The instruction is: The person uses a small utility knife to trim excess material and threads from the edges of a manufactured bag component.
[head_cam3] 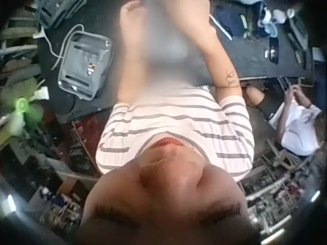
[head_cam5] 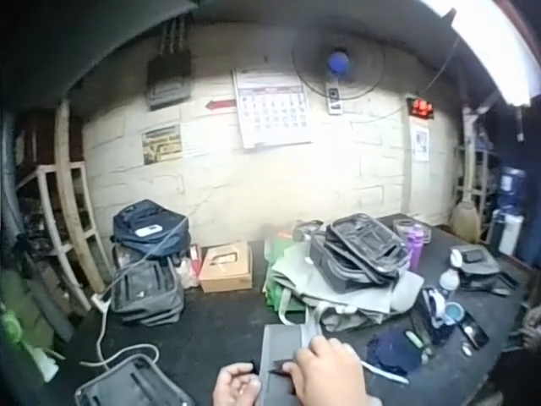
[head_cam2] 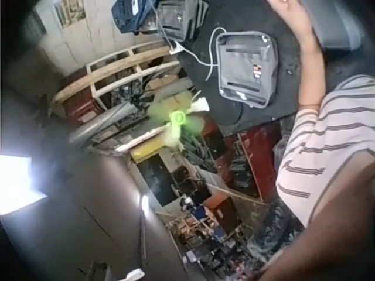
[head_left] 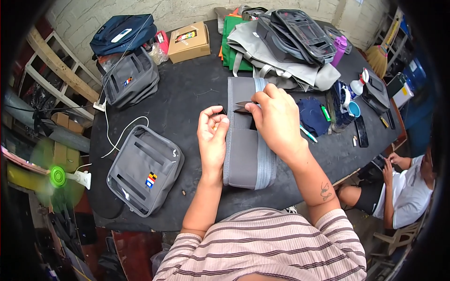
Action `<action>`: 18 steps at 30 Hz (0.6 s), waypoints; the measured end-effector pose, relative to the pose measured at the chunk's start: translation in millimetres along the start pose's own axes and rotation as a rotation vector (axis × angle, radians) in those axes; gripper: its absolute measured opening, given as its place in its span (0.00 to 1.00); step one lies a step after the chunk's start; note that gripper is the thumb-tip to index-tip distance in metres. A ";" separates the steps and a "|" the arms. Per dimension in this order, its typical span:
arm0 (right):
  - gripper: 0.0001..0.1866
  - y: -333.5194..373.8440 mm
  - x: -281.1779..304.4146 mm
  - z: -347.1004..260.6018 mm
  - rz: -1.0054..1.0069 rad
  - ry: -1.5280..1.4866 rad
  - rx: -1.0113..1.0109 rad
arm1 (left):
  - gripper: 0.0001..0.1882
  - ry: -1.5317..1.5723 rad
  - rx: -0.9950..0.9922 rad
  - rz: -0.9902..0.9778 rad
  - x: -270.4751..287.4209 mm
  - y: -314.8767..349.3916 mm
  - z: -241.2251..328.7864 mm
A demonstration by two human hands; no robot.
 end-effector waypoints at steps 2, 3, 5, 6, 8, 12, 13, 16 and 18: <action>0.09 1.2 -0.9 -3.0 -0.008 0.012 0.015 | 0.14 0.000 -0.008 0.007 1.0 -0.7 -0.9; 0.09 1.9 -1.3 -3.2 -0.010 0.012 0.014 | 0.14 0.001 -0.018 0.008 0.8 -1.0 -0.9; 0.09 3.3 -1.6 -4.8 -0.007 0.021 0.023 | 0.14 0.002 -0.018 0.009 0.2 -0.5 -0.5; 0.09 4.4 -1.4 -5.6 -0.008 0.019 0.024 | 0.14 0.003 -0.022 0.010 0.4 -0.3 0.1; 0.09 9.2 0.2 -10.3 -0.019 -0.058 0.045 | 0.14 0.022 -0.027 0.010 -0.4 0.7 -1.0; 0.08 16.1 10.0 -21.6 -0.050 -0.071 0.090 | 0.14 0.047 -0.021 0.009 -0.1 3.0 -3.0; 0.08 13.5 14.0 -19.3 -0.019 -0.050 0.067 | 0.14 0.046 -0.018 0.010 0.0 3.4 -2.5; 0.08 5.5 12.9 -9.8 0.034 -0.020 0.034 | 0.14 0.030 -0.014 0.013 -2.5 2.7 1.7; 0.08 4.1 8.2 -7.1 0.030 -0.009 0.025 | 0.14 0.033 -0.014 0.015 -2.1 1.9 -0.5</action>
Point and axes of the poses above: each hand's wrist, its own y-axis away from the middle knuckle, its own x-axis out of the back of the hand, z = x × y, the point moved 8 cm from there along -y, towards the middle knuckle
